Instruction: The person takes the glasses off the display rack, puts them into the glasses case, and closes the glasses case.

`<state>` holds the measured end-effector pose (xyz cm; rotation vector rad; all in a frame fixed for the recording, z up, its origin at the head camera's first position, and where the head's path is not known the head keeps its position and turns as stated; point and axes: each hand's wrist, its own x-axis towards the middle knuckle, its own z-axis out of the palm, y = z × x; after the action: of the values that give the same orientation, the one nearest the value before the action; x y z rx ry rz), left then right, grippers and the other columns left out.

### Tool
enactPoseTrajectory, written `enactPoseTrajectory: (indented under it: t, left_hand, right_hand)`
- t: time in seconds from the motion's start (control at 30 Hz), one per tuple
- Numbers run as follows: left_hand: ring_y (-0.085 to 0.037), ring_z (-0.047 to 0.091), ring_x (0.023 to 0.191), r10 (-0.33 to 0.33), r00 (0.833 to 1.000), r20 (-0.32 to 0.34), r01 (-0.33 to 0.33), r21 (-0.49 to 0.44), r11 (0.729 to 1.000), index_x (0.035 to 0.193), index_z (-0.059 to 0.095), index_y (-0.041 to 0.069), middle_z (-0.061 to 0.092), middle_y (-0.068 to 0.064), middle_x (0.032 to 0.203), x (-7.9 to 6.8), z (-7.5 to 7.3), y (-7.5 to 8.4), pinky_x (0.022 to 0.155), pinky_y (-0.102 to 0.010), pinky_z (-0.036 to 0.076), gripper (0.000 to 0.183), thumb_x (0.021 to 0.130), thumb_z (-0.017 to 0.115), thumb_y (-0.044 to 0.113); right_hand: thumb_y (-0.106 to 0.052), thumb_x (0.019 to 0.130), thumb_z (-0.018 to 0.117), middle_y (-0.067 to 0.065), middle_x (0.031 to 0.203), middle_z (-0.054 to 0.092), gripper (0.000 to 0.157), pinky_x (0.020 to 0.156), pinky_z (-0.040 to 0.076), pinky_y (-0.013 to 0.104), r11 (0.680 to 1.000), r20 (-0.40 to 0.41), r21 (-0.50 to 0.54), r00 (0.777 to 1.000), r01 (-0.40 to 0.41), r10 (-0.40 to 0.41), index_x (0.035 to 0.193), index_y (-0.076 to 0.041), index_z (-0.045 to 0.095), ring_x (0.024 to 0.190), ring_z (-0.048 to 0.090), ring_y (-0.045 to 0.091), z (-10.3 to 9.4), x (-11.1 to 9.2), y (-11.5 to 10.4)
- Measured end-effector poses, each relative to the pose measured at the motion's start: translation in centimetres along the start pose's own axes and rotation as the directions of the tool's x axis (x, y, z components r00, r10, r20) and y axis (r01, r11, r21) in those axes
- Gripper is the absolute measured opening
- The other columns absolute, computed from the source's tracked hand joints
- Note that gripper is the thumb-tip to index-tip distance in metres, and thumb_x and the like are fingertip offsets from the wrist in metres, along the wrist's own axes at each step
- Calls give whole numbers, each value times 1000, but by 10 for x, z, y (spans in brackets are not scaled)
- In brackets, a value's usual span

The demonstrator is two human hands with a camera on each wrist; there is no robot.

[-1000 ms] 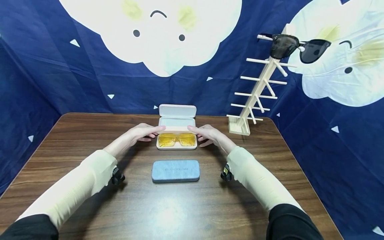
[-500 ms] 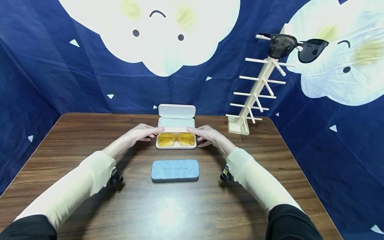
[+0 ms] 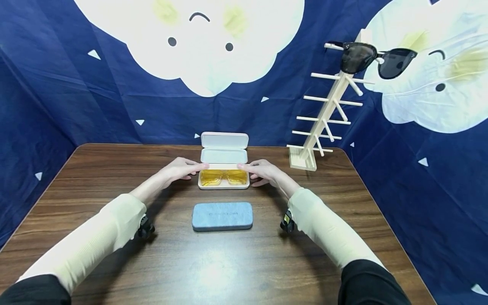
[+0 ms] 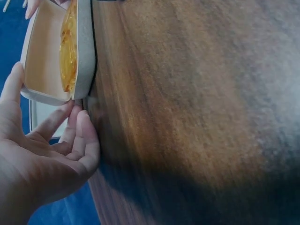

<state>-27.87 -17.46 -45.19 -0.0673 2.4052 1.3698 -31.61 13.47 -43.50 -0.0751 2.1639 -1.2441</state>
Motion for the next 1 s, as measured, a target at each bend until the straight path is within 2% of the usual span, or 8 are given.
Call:
enactPoseTrajectory:
  t: [0.2,0.43,0.63,0.83,1.0]
  left_hand:
    - [-23,61,126,16,1000,-15,-16,25,1000,130,72,15,62,-7,147,-1,-1,-2,96,-34,55,72,81,75,69]
    - [-25,56,136,26,1000,1,-26,67,997,135,69,13,53,-10,156,-2,-2,-4,102,-39,55,78,81,74,69]
    - [-24,55,137,34,999,3,-35,75,997,134,70,13,54,-9,155,1,-1,-3,102,-39,55,77,81,74,70]
    - [-24,58,133,26,1000,4,-26,96,995,136,68,14,50,-9,157,1,-2,-4,102,-40,55,80,80,74,72]
    - [-26,67,121,27,1000,0,-27,146,989,137,67,17,48,-10,159,-1,-3,-5,104,-42,52,84,78,72,76]
  right_hand:
    - [-49,94,70,6,121,61,57,90,63,40,1000,-9,19,1000,10,-10,130,-5,62,106,59,21,1,0,1]
    - [-47,93,72,7,123,61,57,90,63,40,1000,-7,22,1000,11,-10,131,-6,62,104,60,20,2,2,2]
    - [-48,93,72,8,128,61,62,92,62,41,1000,3,26,1000,5,-5,136,-6,59,104,61,20,-1,-1,1]
    - [-44,94,71,10,132,60,60,94,61,41,1000,26,25,1000,13,-14,138,-5,57,109,59,21,-2,1,0]
    - [-42,95,70,9,130,59,58,95,61,41,1000,30,18,999,18,-19,138,-5,56,111,58,22,-1,2,1]
